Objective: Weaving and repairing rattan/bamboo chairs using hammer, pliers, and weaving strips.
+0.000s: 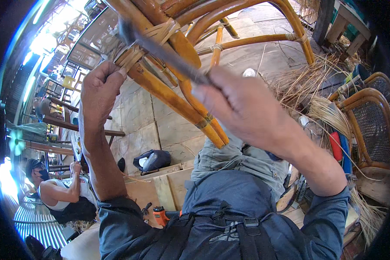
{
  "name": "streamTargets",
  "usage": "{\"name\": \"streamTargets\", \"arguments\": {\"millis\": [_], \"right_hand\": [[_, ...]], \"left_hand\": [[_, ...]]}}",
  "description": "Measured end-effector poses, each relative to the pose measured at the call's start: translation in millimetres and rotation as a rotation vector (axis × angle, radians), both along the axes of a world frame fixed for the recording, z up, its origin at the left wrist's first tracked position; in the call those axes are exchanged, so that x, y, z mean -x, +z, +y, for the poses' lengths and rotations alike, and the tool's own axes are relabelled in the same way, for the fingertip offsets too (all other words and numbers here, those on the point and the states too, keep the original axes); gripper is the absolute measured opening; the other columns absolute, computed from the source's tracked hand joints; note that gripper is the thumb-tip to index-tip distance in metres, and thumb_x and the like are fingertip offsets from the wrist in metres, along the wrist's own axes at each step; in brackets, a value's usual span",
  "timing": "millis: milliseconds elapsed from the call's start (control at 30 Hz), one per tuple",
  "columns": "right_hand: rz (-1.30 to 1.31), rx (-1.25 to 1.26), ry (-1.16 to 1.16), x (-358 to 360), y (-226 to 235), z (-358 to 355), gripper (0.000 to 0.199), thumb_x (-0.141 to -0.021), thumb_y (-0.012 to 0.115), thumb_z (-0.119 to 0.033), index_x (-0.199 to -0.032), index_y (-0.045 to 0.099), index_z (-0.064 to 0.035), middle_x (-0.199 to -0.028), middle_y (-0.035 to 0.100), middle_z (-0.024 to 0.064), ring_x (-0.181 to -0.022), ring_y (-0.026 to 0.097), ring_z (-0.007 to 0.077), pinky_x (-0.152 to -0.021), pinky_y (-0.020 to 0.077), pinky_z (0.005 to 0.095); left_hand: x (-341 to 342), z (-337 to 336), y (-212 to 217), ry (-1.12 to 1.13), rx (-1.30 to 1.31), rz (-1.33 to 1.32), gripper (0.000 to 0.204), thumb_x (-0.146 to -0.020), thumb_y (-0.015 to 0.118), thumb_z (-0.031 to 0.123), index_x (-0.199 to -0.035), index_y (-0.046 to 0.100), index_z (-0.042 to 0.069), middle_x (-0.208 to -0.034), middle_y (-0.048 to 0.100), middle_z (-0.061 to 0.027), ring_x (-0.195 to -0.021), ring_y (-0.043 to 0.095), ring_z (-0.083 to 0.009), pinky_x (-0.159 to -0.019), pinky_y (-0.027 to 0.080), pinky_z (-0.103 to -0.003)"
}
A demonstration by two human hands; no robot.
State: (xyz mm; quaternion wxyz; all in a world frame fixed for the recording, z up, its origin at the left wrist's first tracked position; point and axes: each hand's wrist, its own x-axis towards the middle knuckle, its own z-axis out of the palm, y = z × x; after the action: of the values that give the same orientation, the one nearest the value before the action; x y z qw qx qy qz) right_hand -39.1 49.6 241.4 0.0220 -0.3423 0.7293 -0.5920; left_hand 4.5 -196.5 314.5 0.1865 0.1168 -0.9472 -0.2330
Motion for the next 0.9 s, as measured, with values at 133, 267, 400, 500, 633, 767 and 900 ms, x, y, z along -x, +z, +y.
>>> {"name": "streamTargets", "arguments": {"millis": [133,267,400,500,633,767,900], "right_hand": [[-0.054,-0.019,0.046,-5,-12,1,0.027,-0.093,0.052,-0.028,-0.09,0.051,-0.0016,-0.055,0.039,0.0029,-0.049,0.04,0.0089,-0.044,0.0341,0.0277],[0.036,0.129,-0.014,0,-4,3,0.021,-0.093,0.048,-0.021,-0.095,0.053,-0.0015,-0.06,0.044,-0.0018,-0.051,0.043,0.007,-0.048,0.0367,0.0224],[0.218,-0.175,-0.024,-2,-7,-8,0.025,-0.09,0.054,-0.027,-0.091,0.054,-0.0022,-0.058,0.053,0.0131,-0.05,0.057,0.025,-0.047,0.0427,0.0357],[0.175,-0.212,-0.04,2,-24,-11,0.025,-0.09,0.053,-0.028,-0.091,0.053,-0.0031,-0.06,0.055,0.0153,-0.054,0.06,0.0307,-0.048,0.0432,0.0395],[-0.035,0.017,0.01,-5,-11,-7,0.023,-0.09,0.055,-0.023,-0.095,0.053,-0.0008,-0.056,0.048,0.0092,-0.047,0.051,0.0215,-0.045,0.0399,0.0322],[0.443,0.155,-0.103,-2,-27,-12,0.024,-0.083,0.06,-0.02,-0.098,0.054,-0.0018,-0.058,0.049,0.0053,-0.046,0.048,0.0178,-0.045,0.0389,0.03],[0.497,0.251,-0.112,3,-69,-31,0.025,-0.08,0.062,-0.023,-0.096,0.056,-0.0051,-0.058,0.052,0.0069,-0.046,0.052,0.022,-0.044,0.0396,0.0339]], "left_hand": [[-2,-3,-1,-0.013,-0.05,-0.001,0.023,-0.082,0.059,0.022,-0.076,0.061,-0.001,-0.058,0.051,-0.0022,-0.056,0.045,-0.0082,-0.053,0.038,-0.027],[-2,0,-1,0.017,-0.036,0.016,0.023,-0.082,0.059,0.022,-0.076,0.06,0.0,-0.057,0.049,-0.0014,-0.055,0.043,-0.0076,-0.052,0.037,-0.027],[-6,6,2,0.043,-0.031,0.0,0.022,-0.082,0.059,0.021,-0.077,0.06,-0.001,-0.058,0.049,-0.0014,-0.056,0.043,-0.0078,-0.054,0.037,-0.026],[2,2,1,0.061,-0.021,-0.033,0.022,-0.082,0.059,0.02,-0.077,0.061,-0.001,-0.059,0.049,-0.0013,-0.057,0.044,-0.0079,-0.055,0.037,-0.026],[-3,2,0,0.037,-0.071,-0.017,0.021,-0.082,0.059,0.02,-0.077,0.061,0.0,-0.059,0.049,-0.0008,-0.058,0.043,-0.0075,-0.055,0.037,-0.026],[-4,5,4,0.042,-0.051,-0.006,0.02,-0.082,0.059,0.019,-0.077,0.061,0.0,-0.059,0.049,-0.0004,-0.058,0.043,-0.0069,-0.054,0.037,-0.025],[-1,8,1,0.019,-0.022,0.013,0.02,-0.082,0.059,0.019,-0.076,0.06,0.0,-0.059,0.049,-0.0003,-0.058,0.043,-0.0065,-0.053,0.037,-0.025]]}}
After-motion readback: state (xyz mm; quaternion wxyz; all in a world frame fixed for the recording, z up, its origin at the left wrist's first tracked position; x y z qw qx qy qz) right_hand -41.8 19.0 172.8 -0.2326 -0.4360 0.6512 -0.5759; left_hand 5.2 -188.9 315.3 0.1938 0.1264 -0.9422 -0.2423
